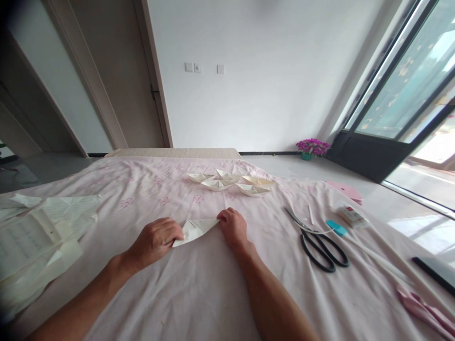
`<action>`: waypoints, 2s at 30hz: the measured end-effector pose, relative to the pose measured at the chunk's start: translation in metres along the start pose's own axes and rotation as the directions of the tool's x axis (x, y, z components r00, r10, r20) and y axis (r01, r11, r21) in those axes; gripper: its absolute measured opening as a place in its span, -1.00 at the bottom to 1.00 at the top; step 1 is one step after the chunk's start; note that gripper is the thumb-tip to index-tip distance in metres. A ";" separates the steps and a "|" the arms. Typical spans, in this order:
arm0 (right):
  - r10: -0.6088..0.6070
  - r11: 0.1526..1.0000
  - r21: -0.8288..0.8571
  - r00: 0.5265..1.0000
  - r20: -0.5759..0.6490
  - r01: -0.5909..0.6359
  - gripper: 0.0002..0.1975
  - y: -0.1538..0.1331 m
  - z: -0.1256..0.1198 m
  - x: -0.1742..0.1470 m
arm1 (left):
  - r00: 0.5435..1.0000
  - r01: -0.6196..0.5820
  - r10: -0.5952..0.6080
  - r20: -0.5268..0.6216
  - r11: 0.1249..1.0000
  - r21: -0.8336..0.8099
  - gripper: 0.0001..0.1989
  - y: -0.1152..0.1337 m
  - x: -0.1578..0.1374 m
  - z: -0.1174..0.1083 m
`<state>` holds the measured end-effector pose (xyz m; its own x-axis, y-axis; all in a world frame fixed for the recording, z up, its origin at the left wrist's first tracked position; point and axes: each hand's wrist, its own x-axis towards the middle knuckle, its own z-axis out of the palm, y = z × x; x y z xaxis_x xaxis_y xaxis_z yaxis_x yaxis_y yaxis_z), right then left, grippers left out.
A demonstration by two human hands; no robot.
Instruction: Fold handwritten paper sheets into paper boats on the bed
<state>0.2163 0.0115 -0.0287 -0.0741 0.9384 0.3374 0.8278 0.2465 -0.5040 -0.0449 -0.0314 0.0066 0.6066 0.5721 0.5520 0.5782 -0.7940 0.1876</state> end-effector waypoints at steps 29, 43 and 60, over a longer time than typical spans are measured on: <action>0.032 0.995 -0.095 0.989 0.142 -0.018 -0.64 -0.020 0.006 -0.011 | 0.909 0.272 -0.299 0.290 0.953 0.132 -0.86 0.030 0.010 0.038; 0.037 0.999 -0.038 0.982 0.183 -0.031 -0.60 -0.018 0.003 -0.010 | 0.771 0.562 -0.569 0.285 0.819 0.113 -0.50 0.004 0.022 0.039; 0.020 0.979 0.190 0.967 0.253 -0.070 -0.78 -0.017 0.009 -0.010 | 0.674 0.554 -0.470 0.570 0.832 0.031 -0.86 -0.026 0.041 0.009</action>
<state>0.1978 0.0002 -0.0301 -0.1960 0.9738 0.1153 0.7098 0.2220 -0.6685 -0.0303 0.0142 0.0169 0.4479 0.8760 -0.1789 0.8338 -0.3371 0.4372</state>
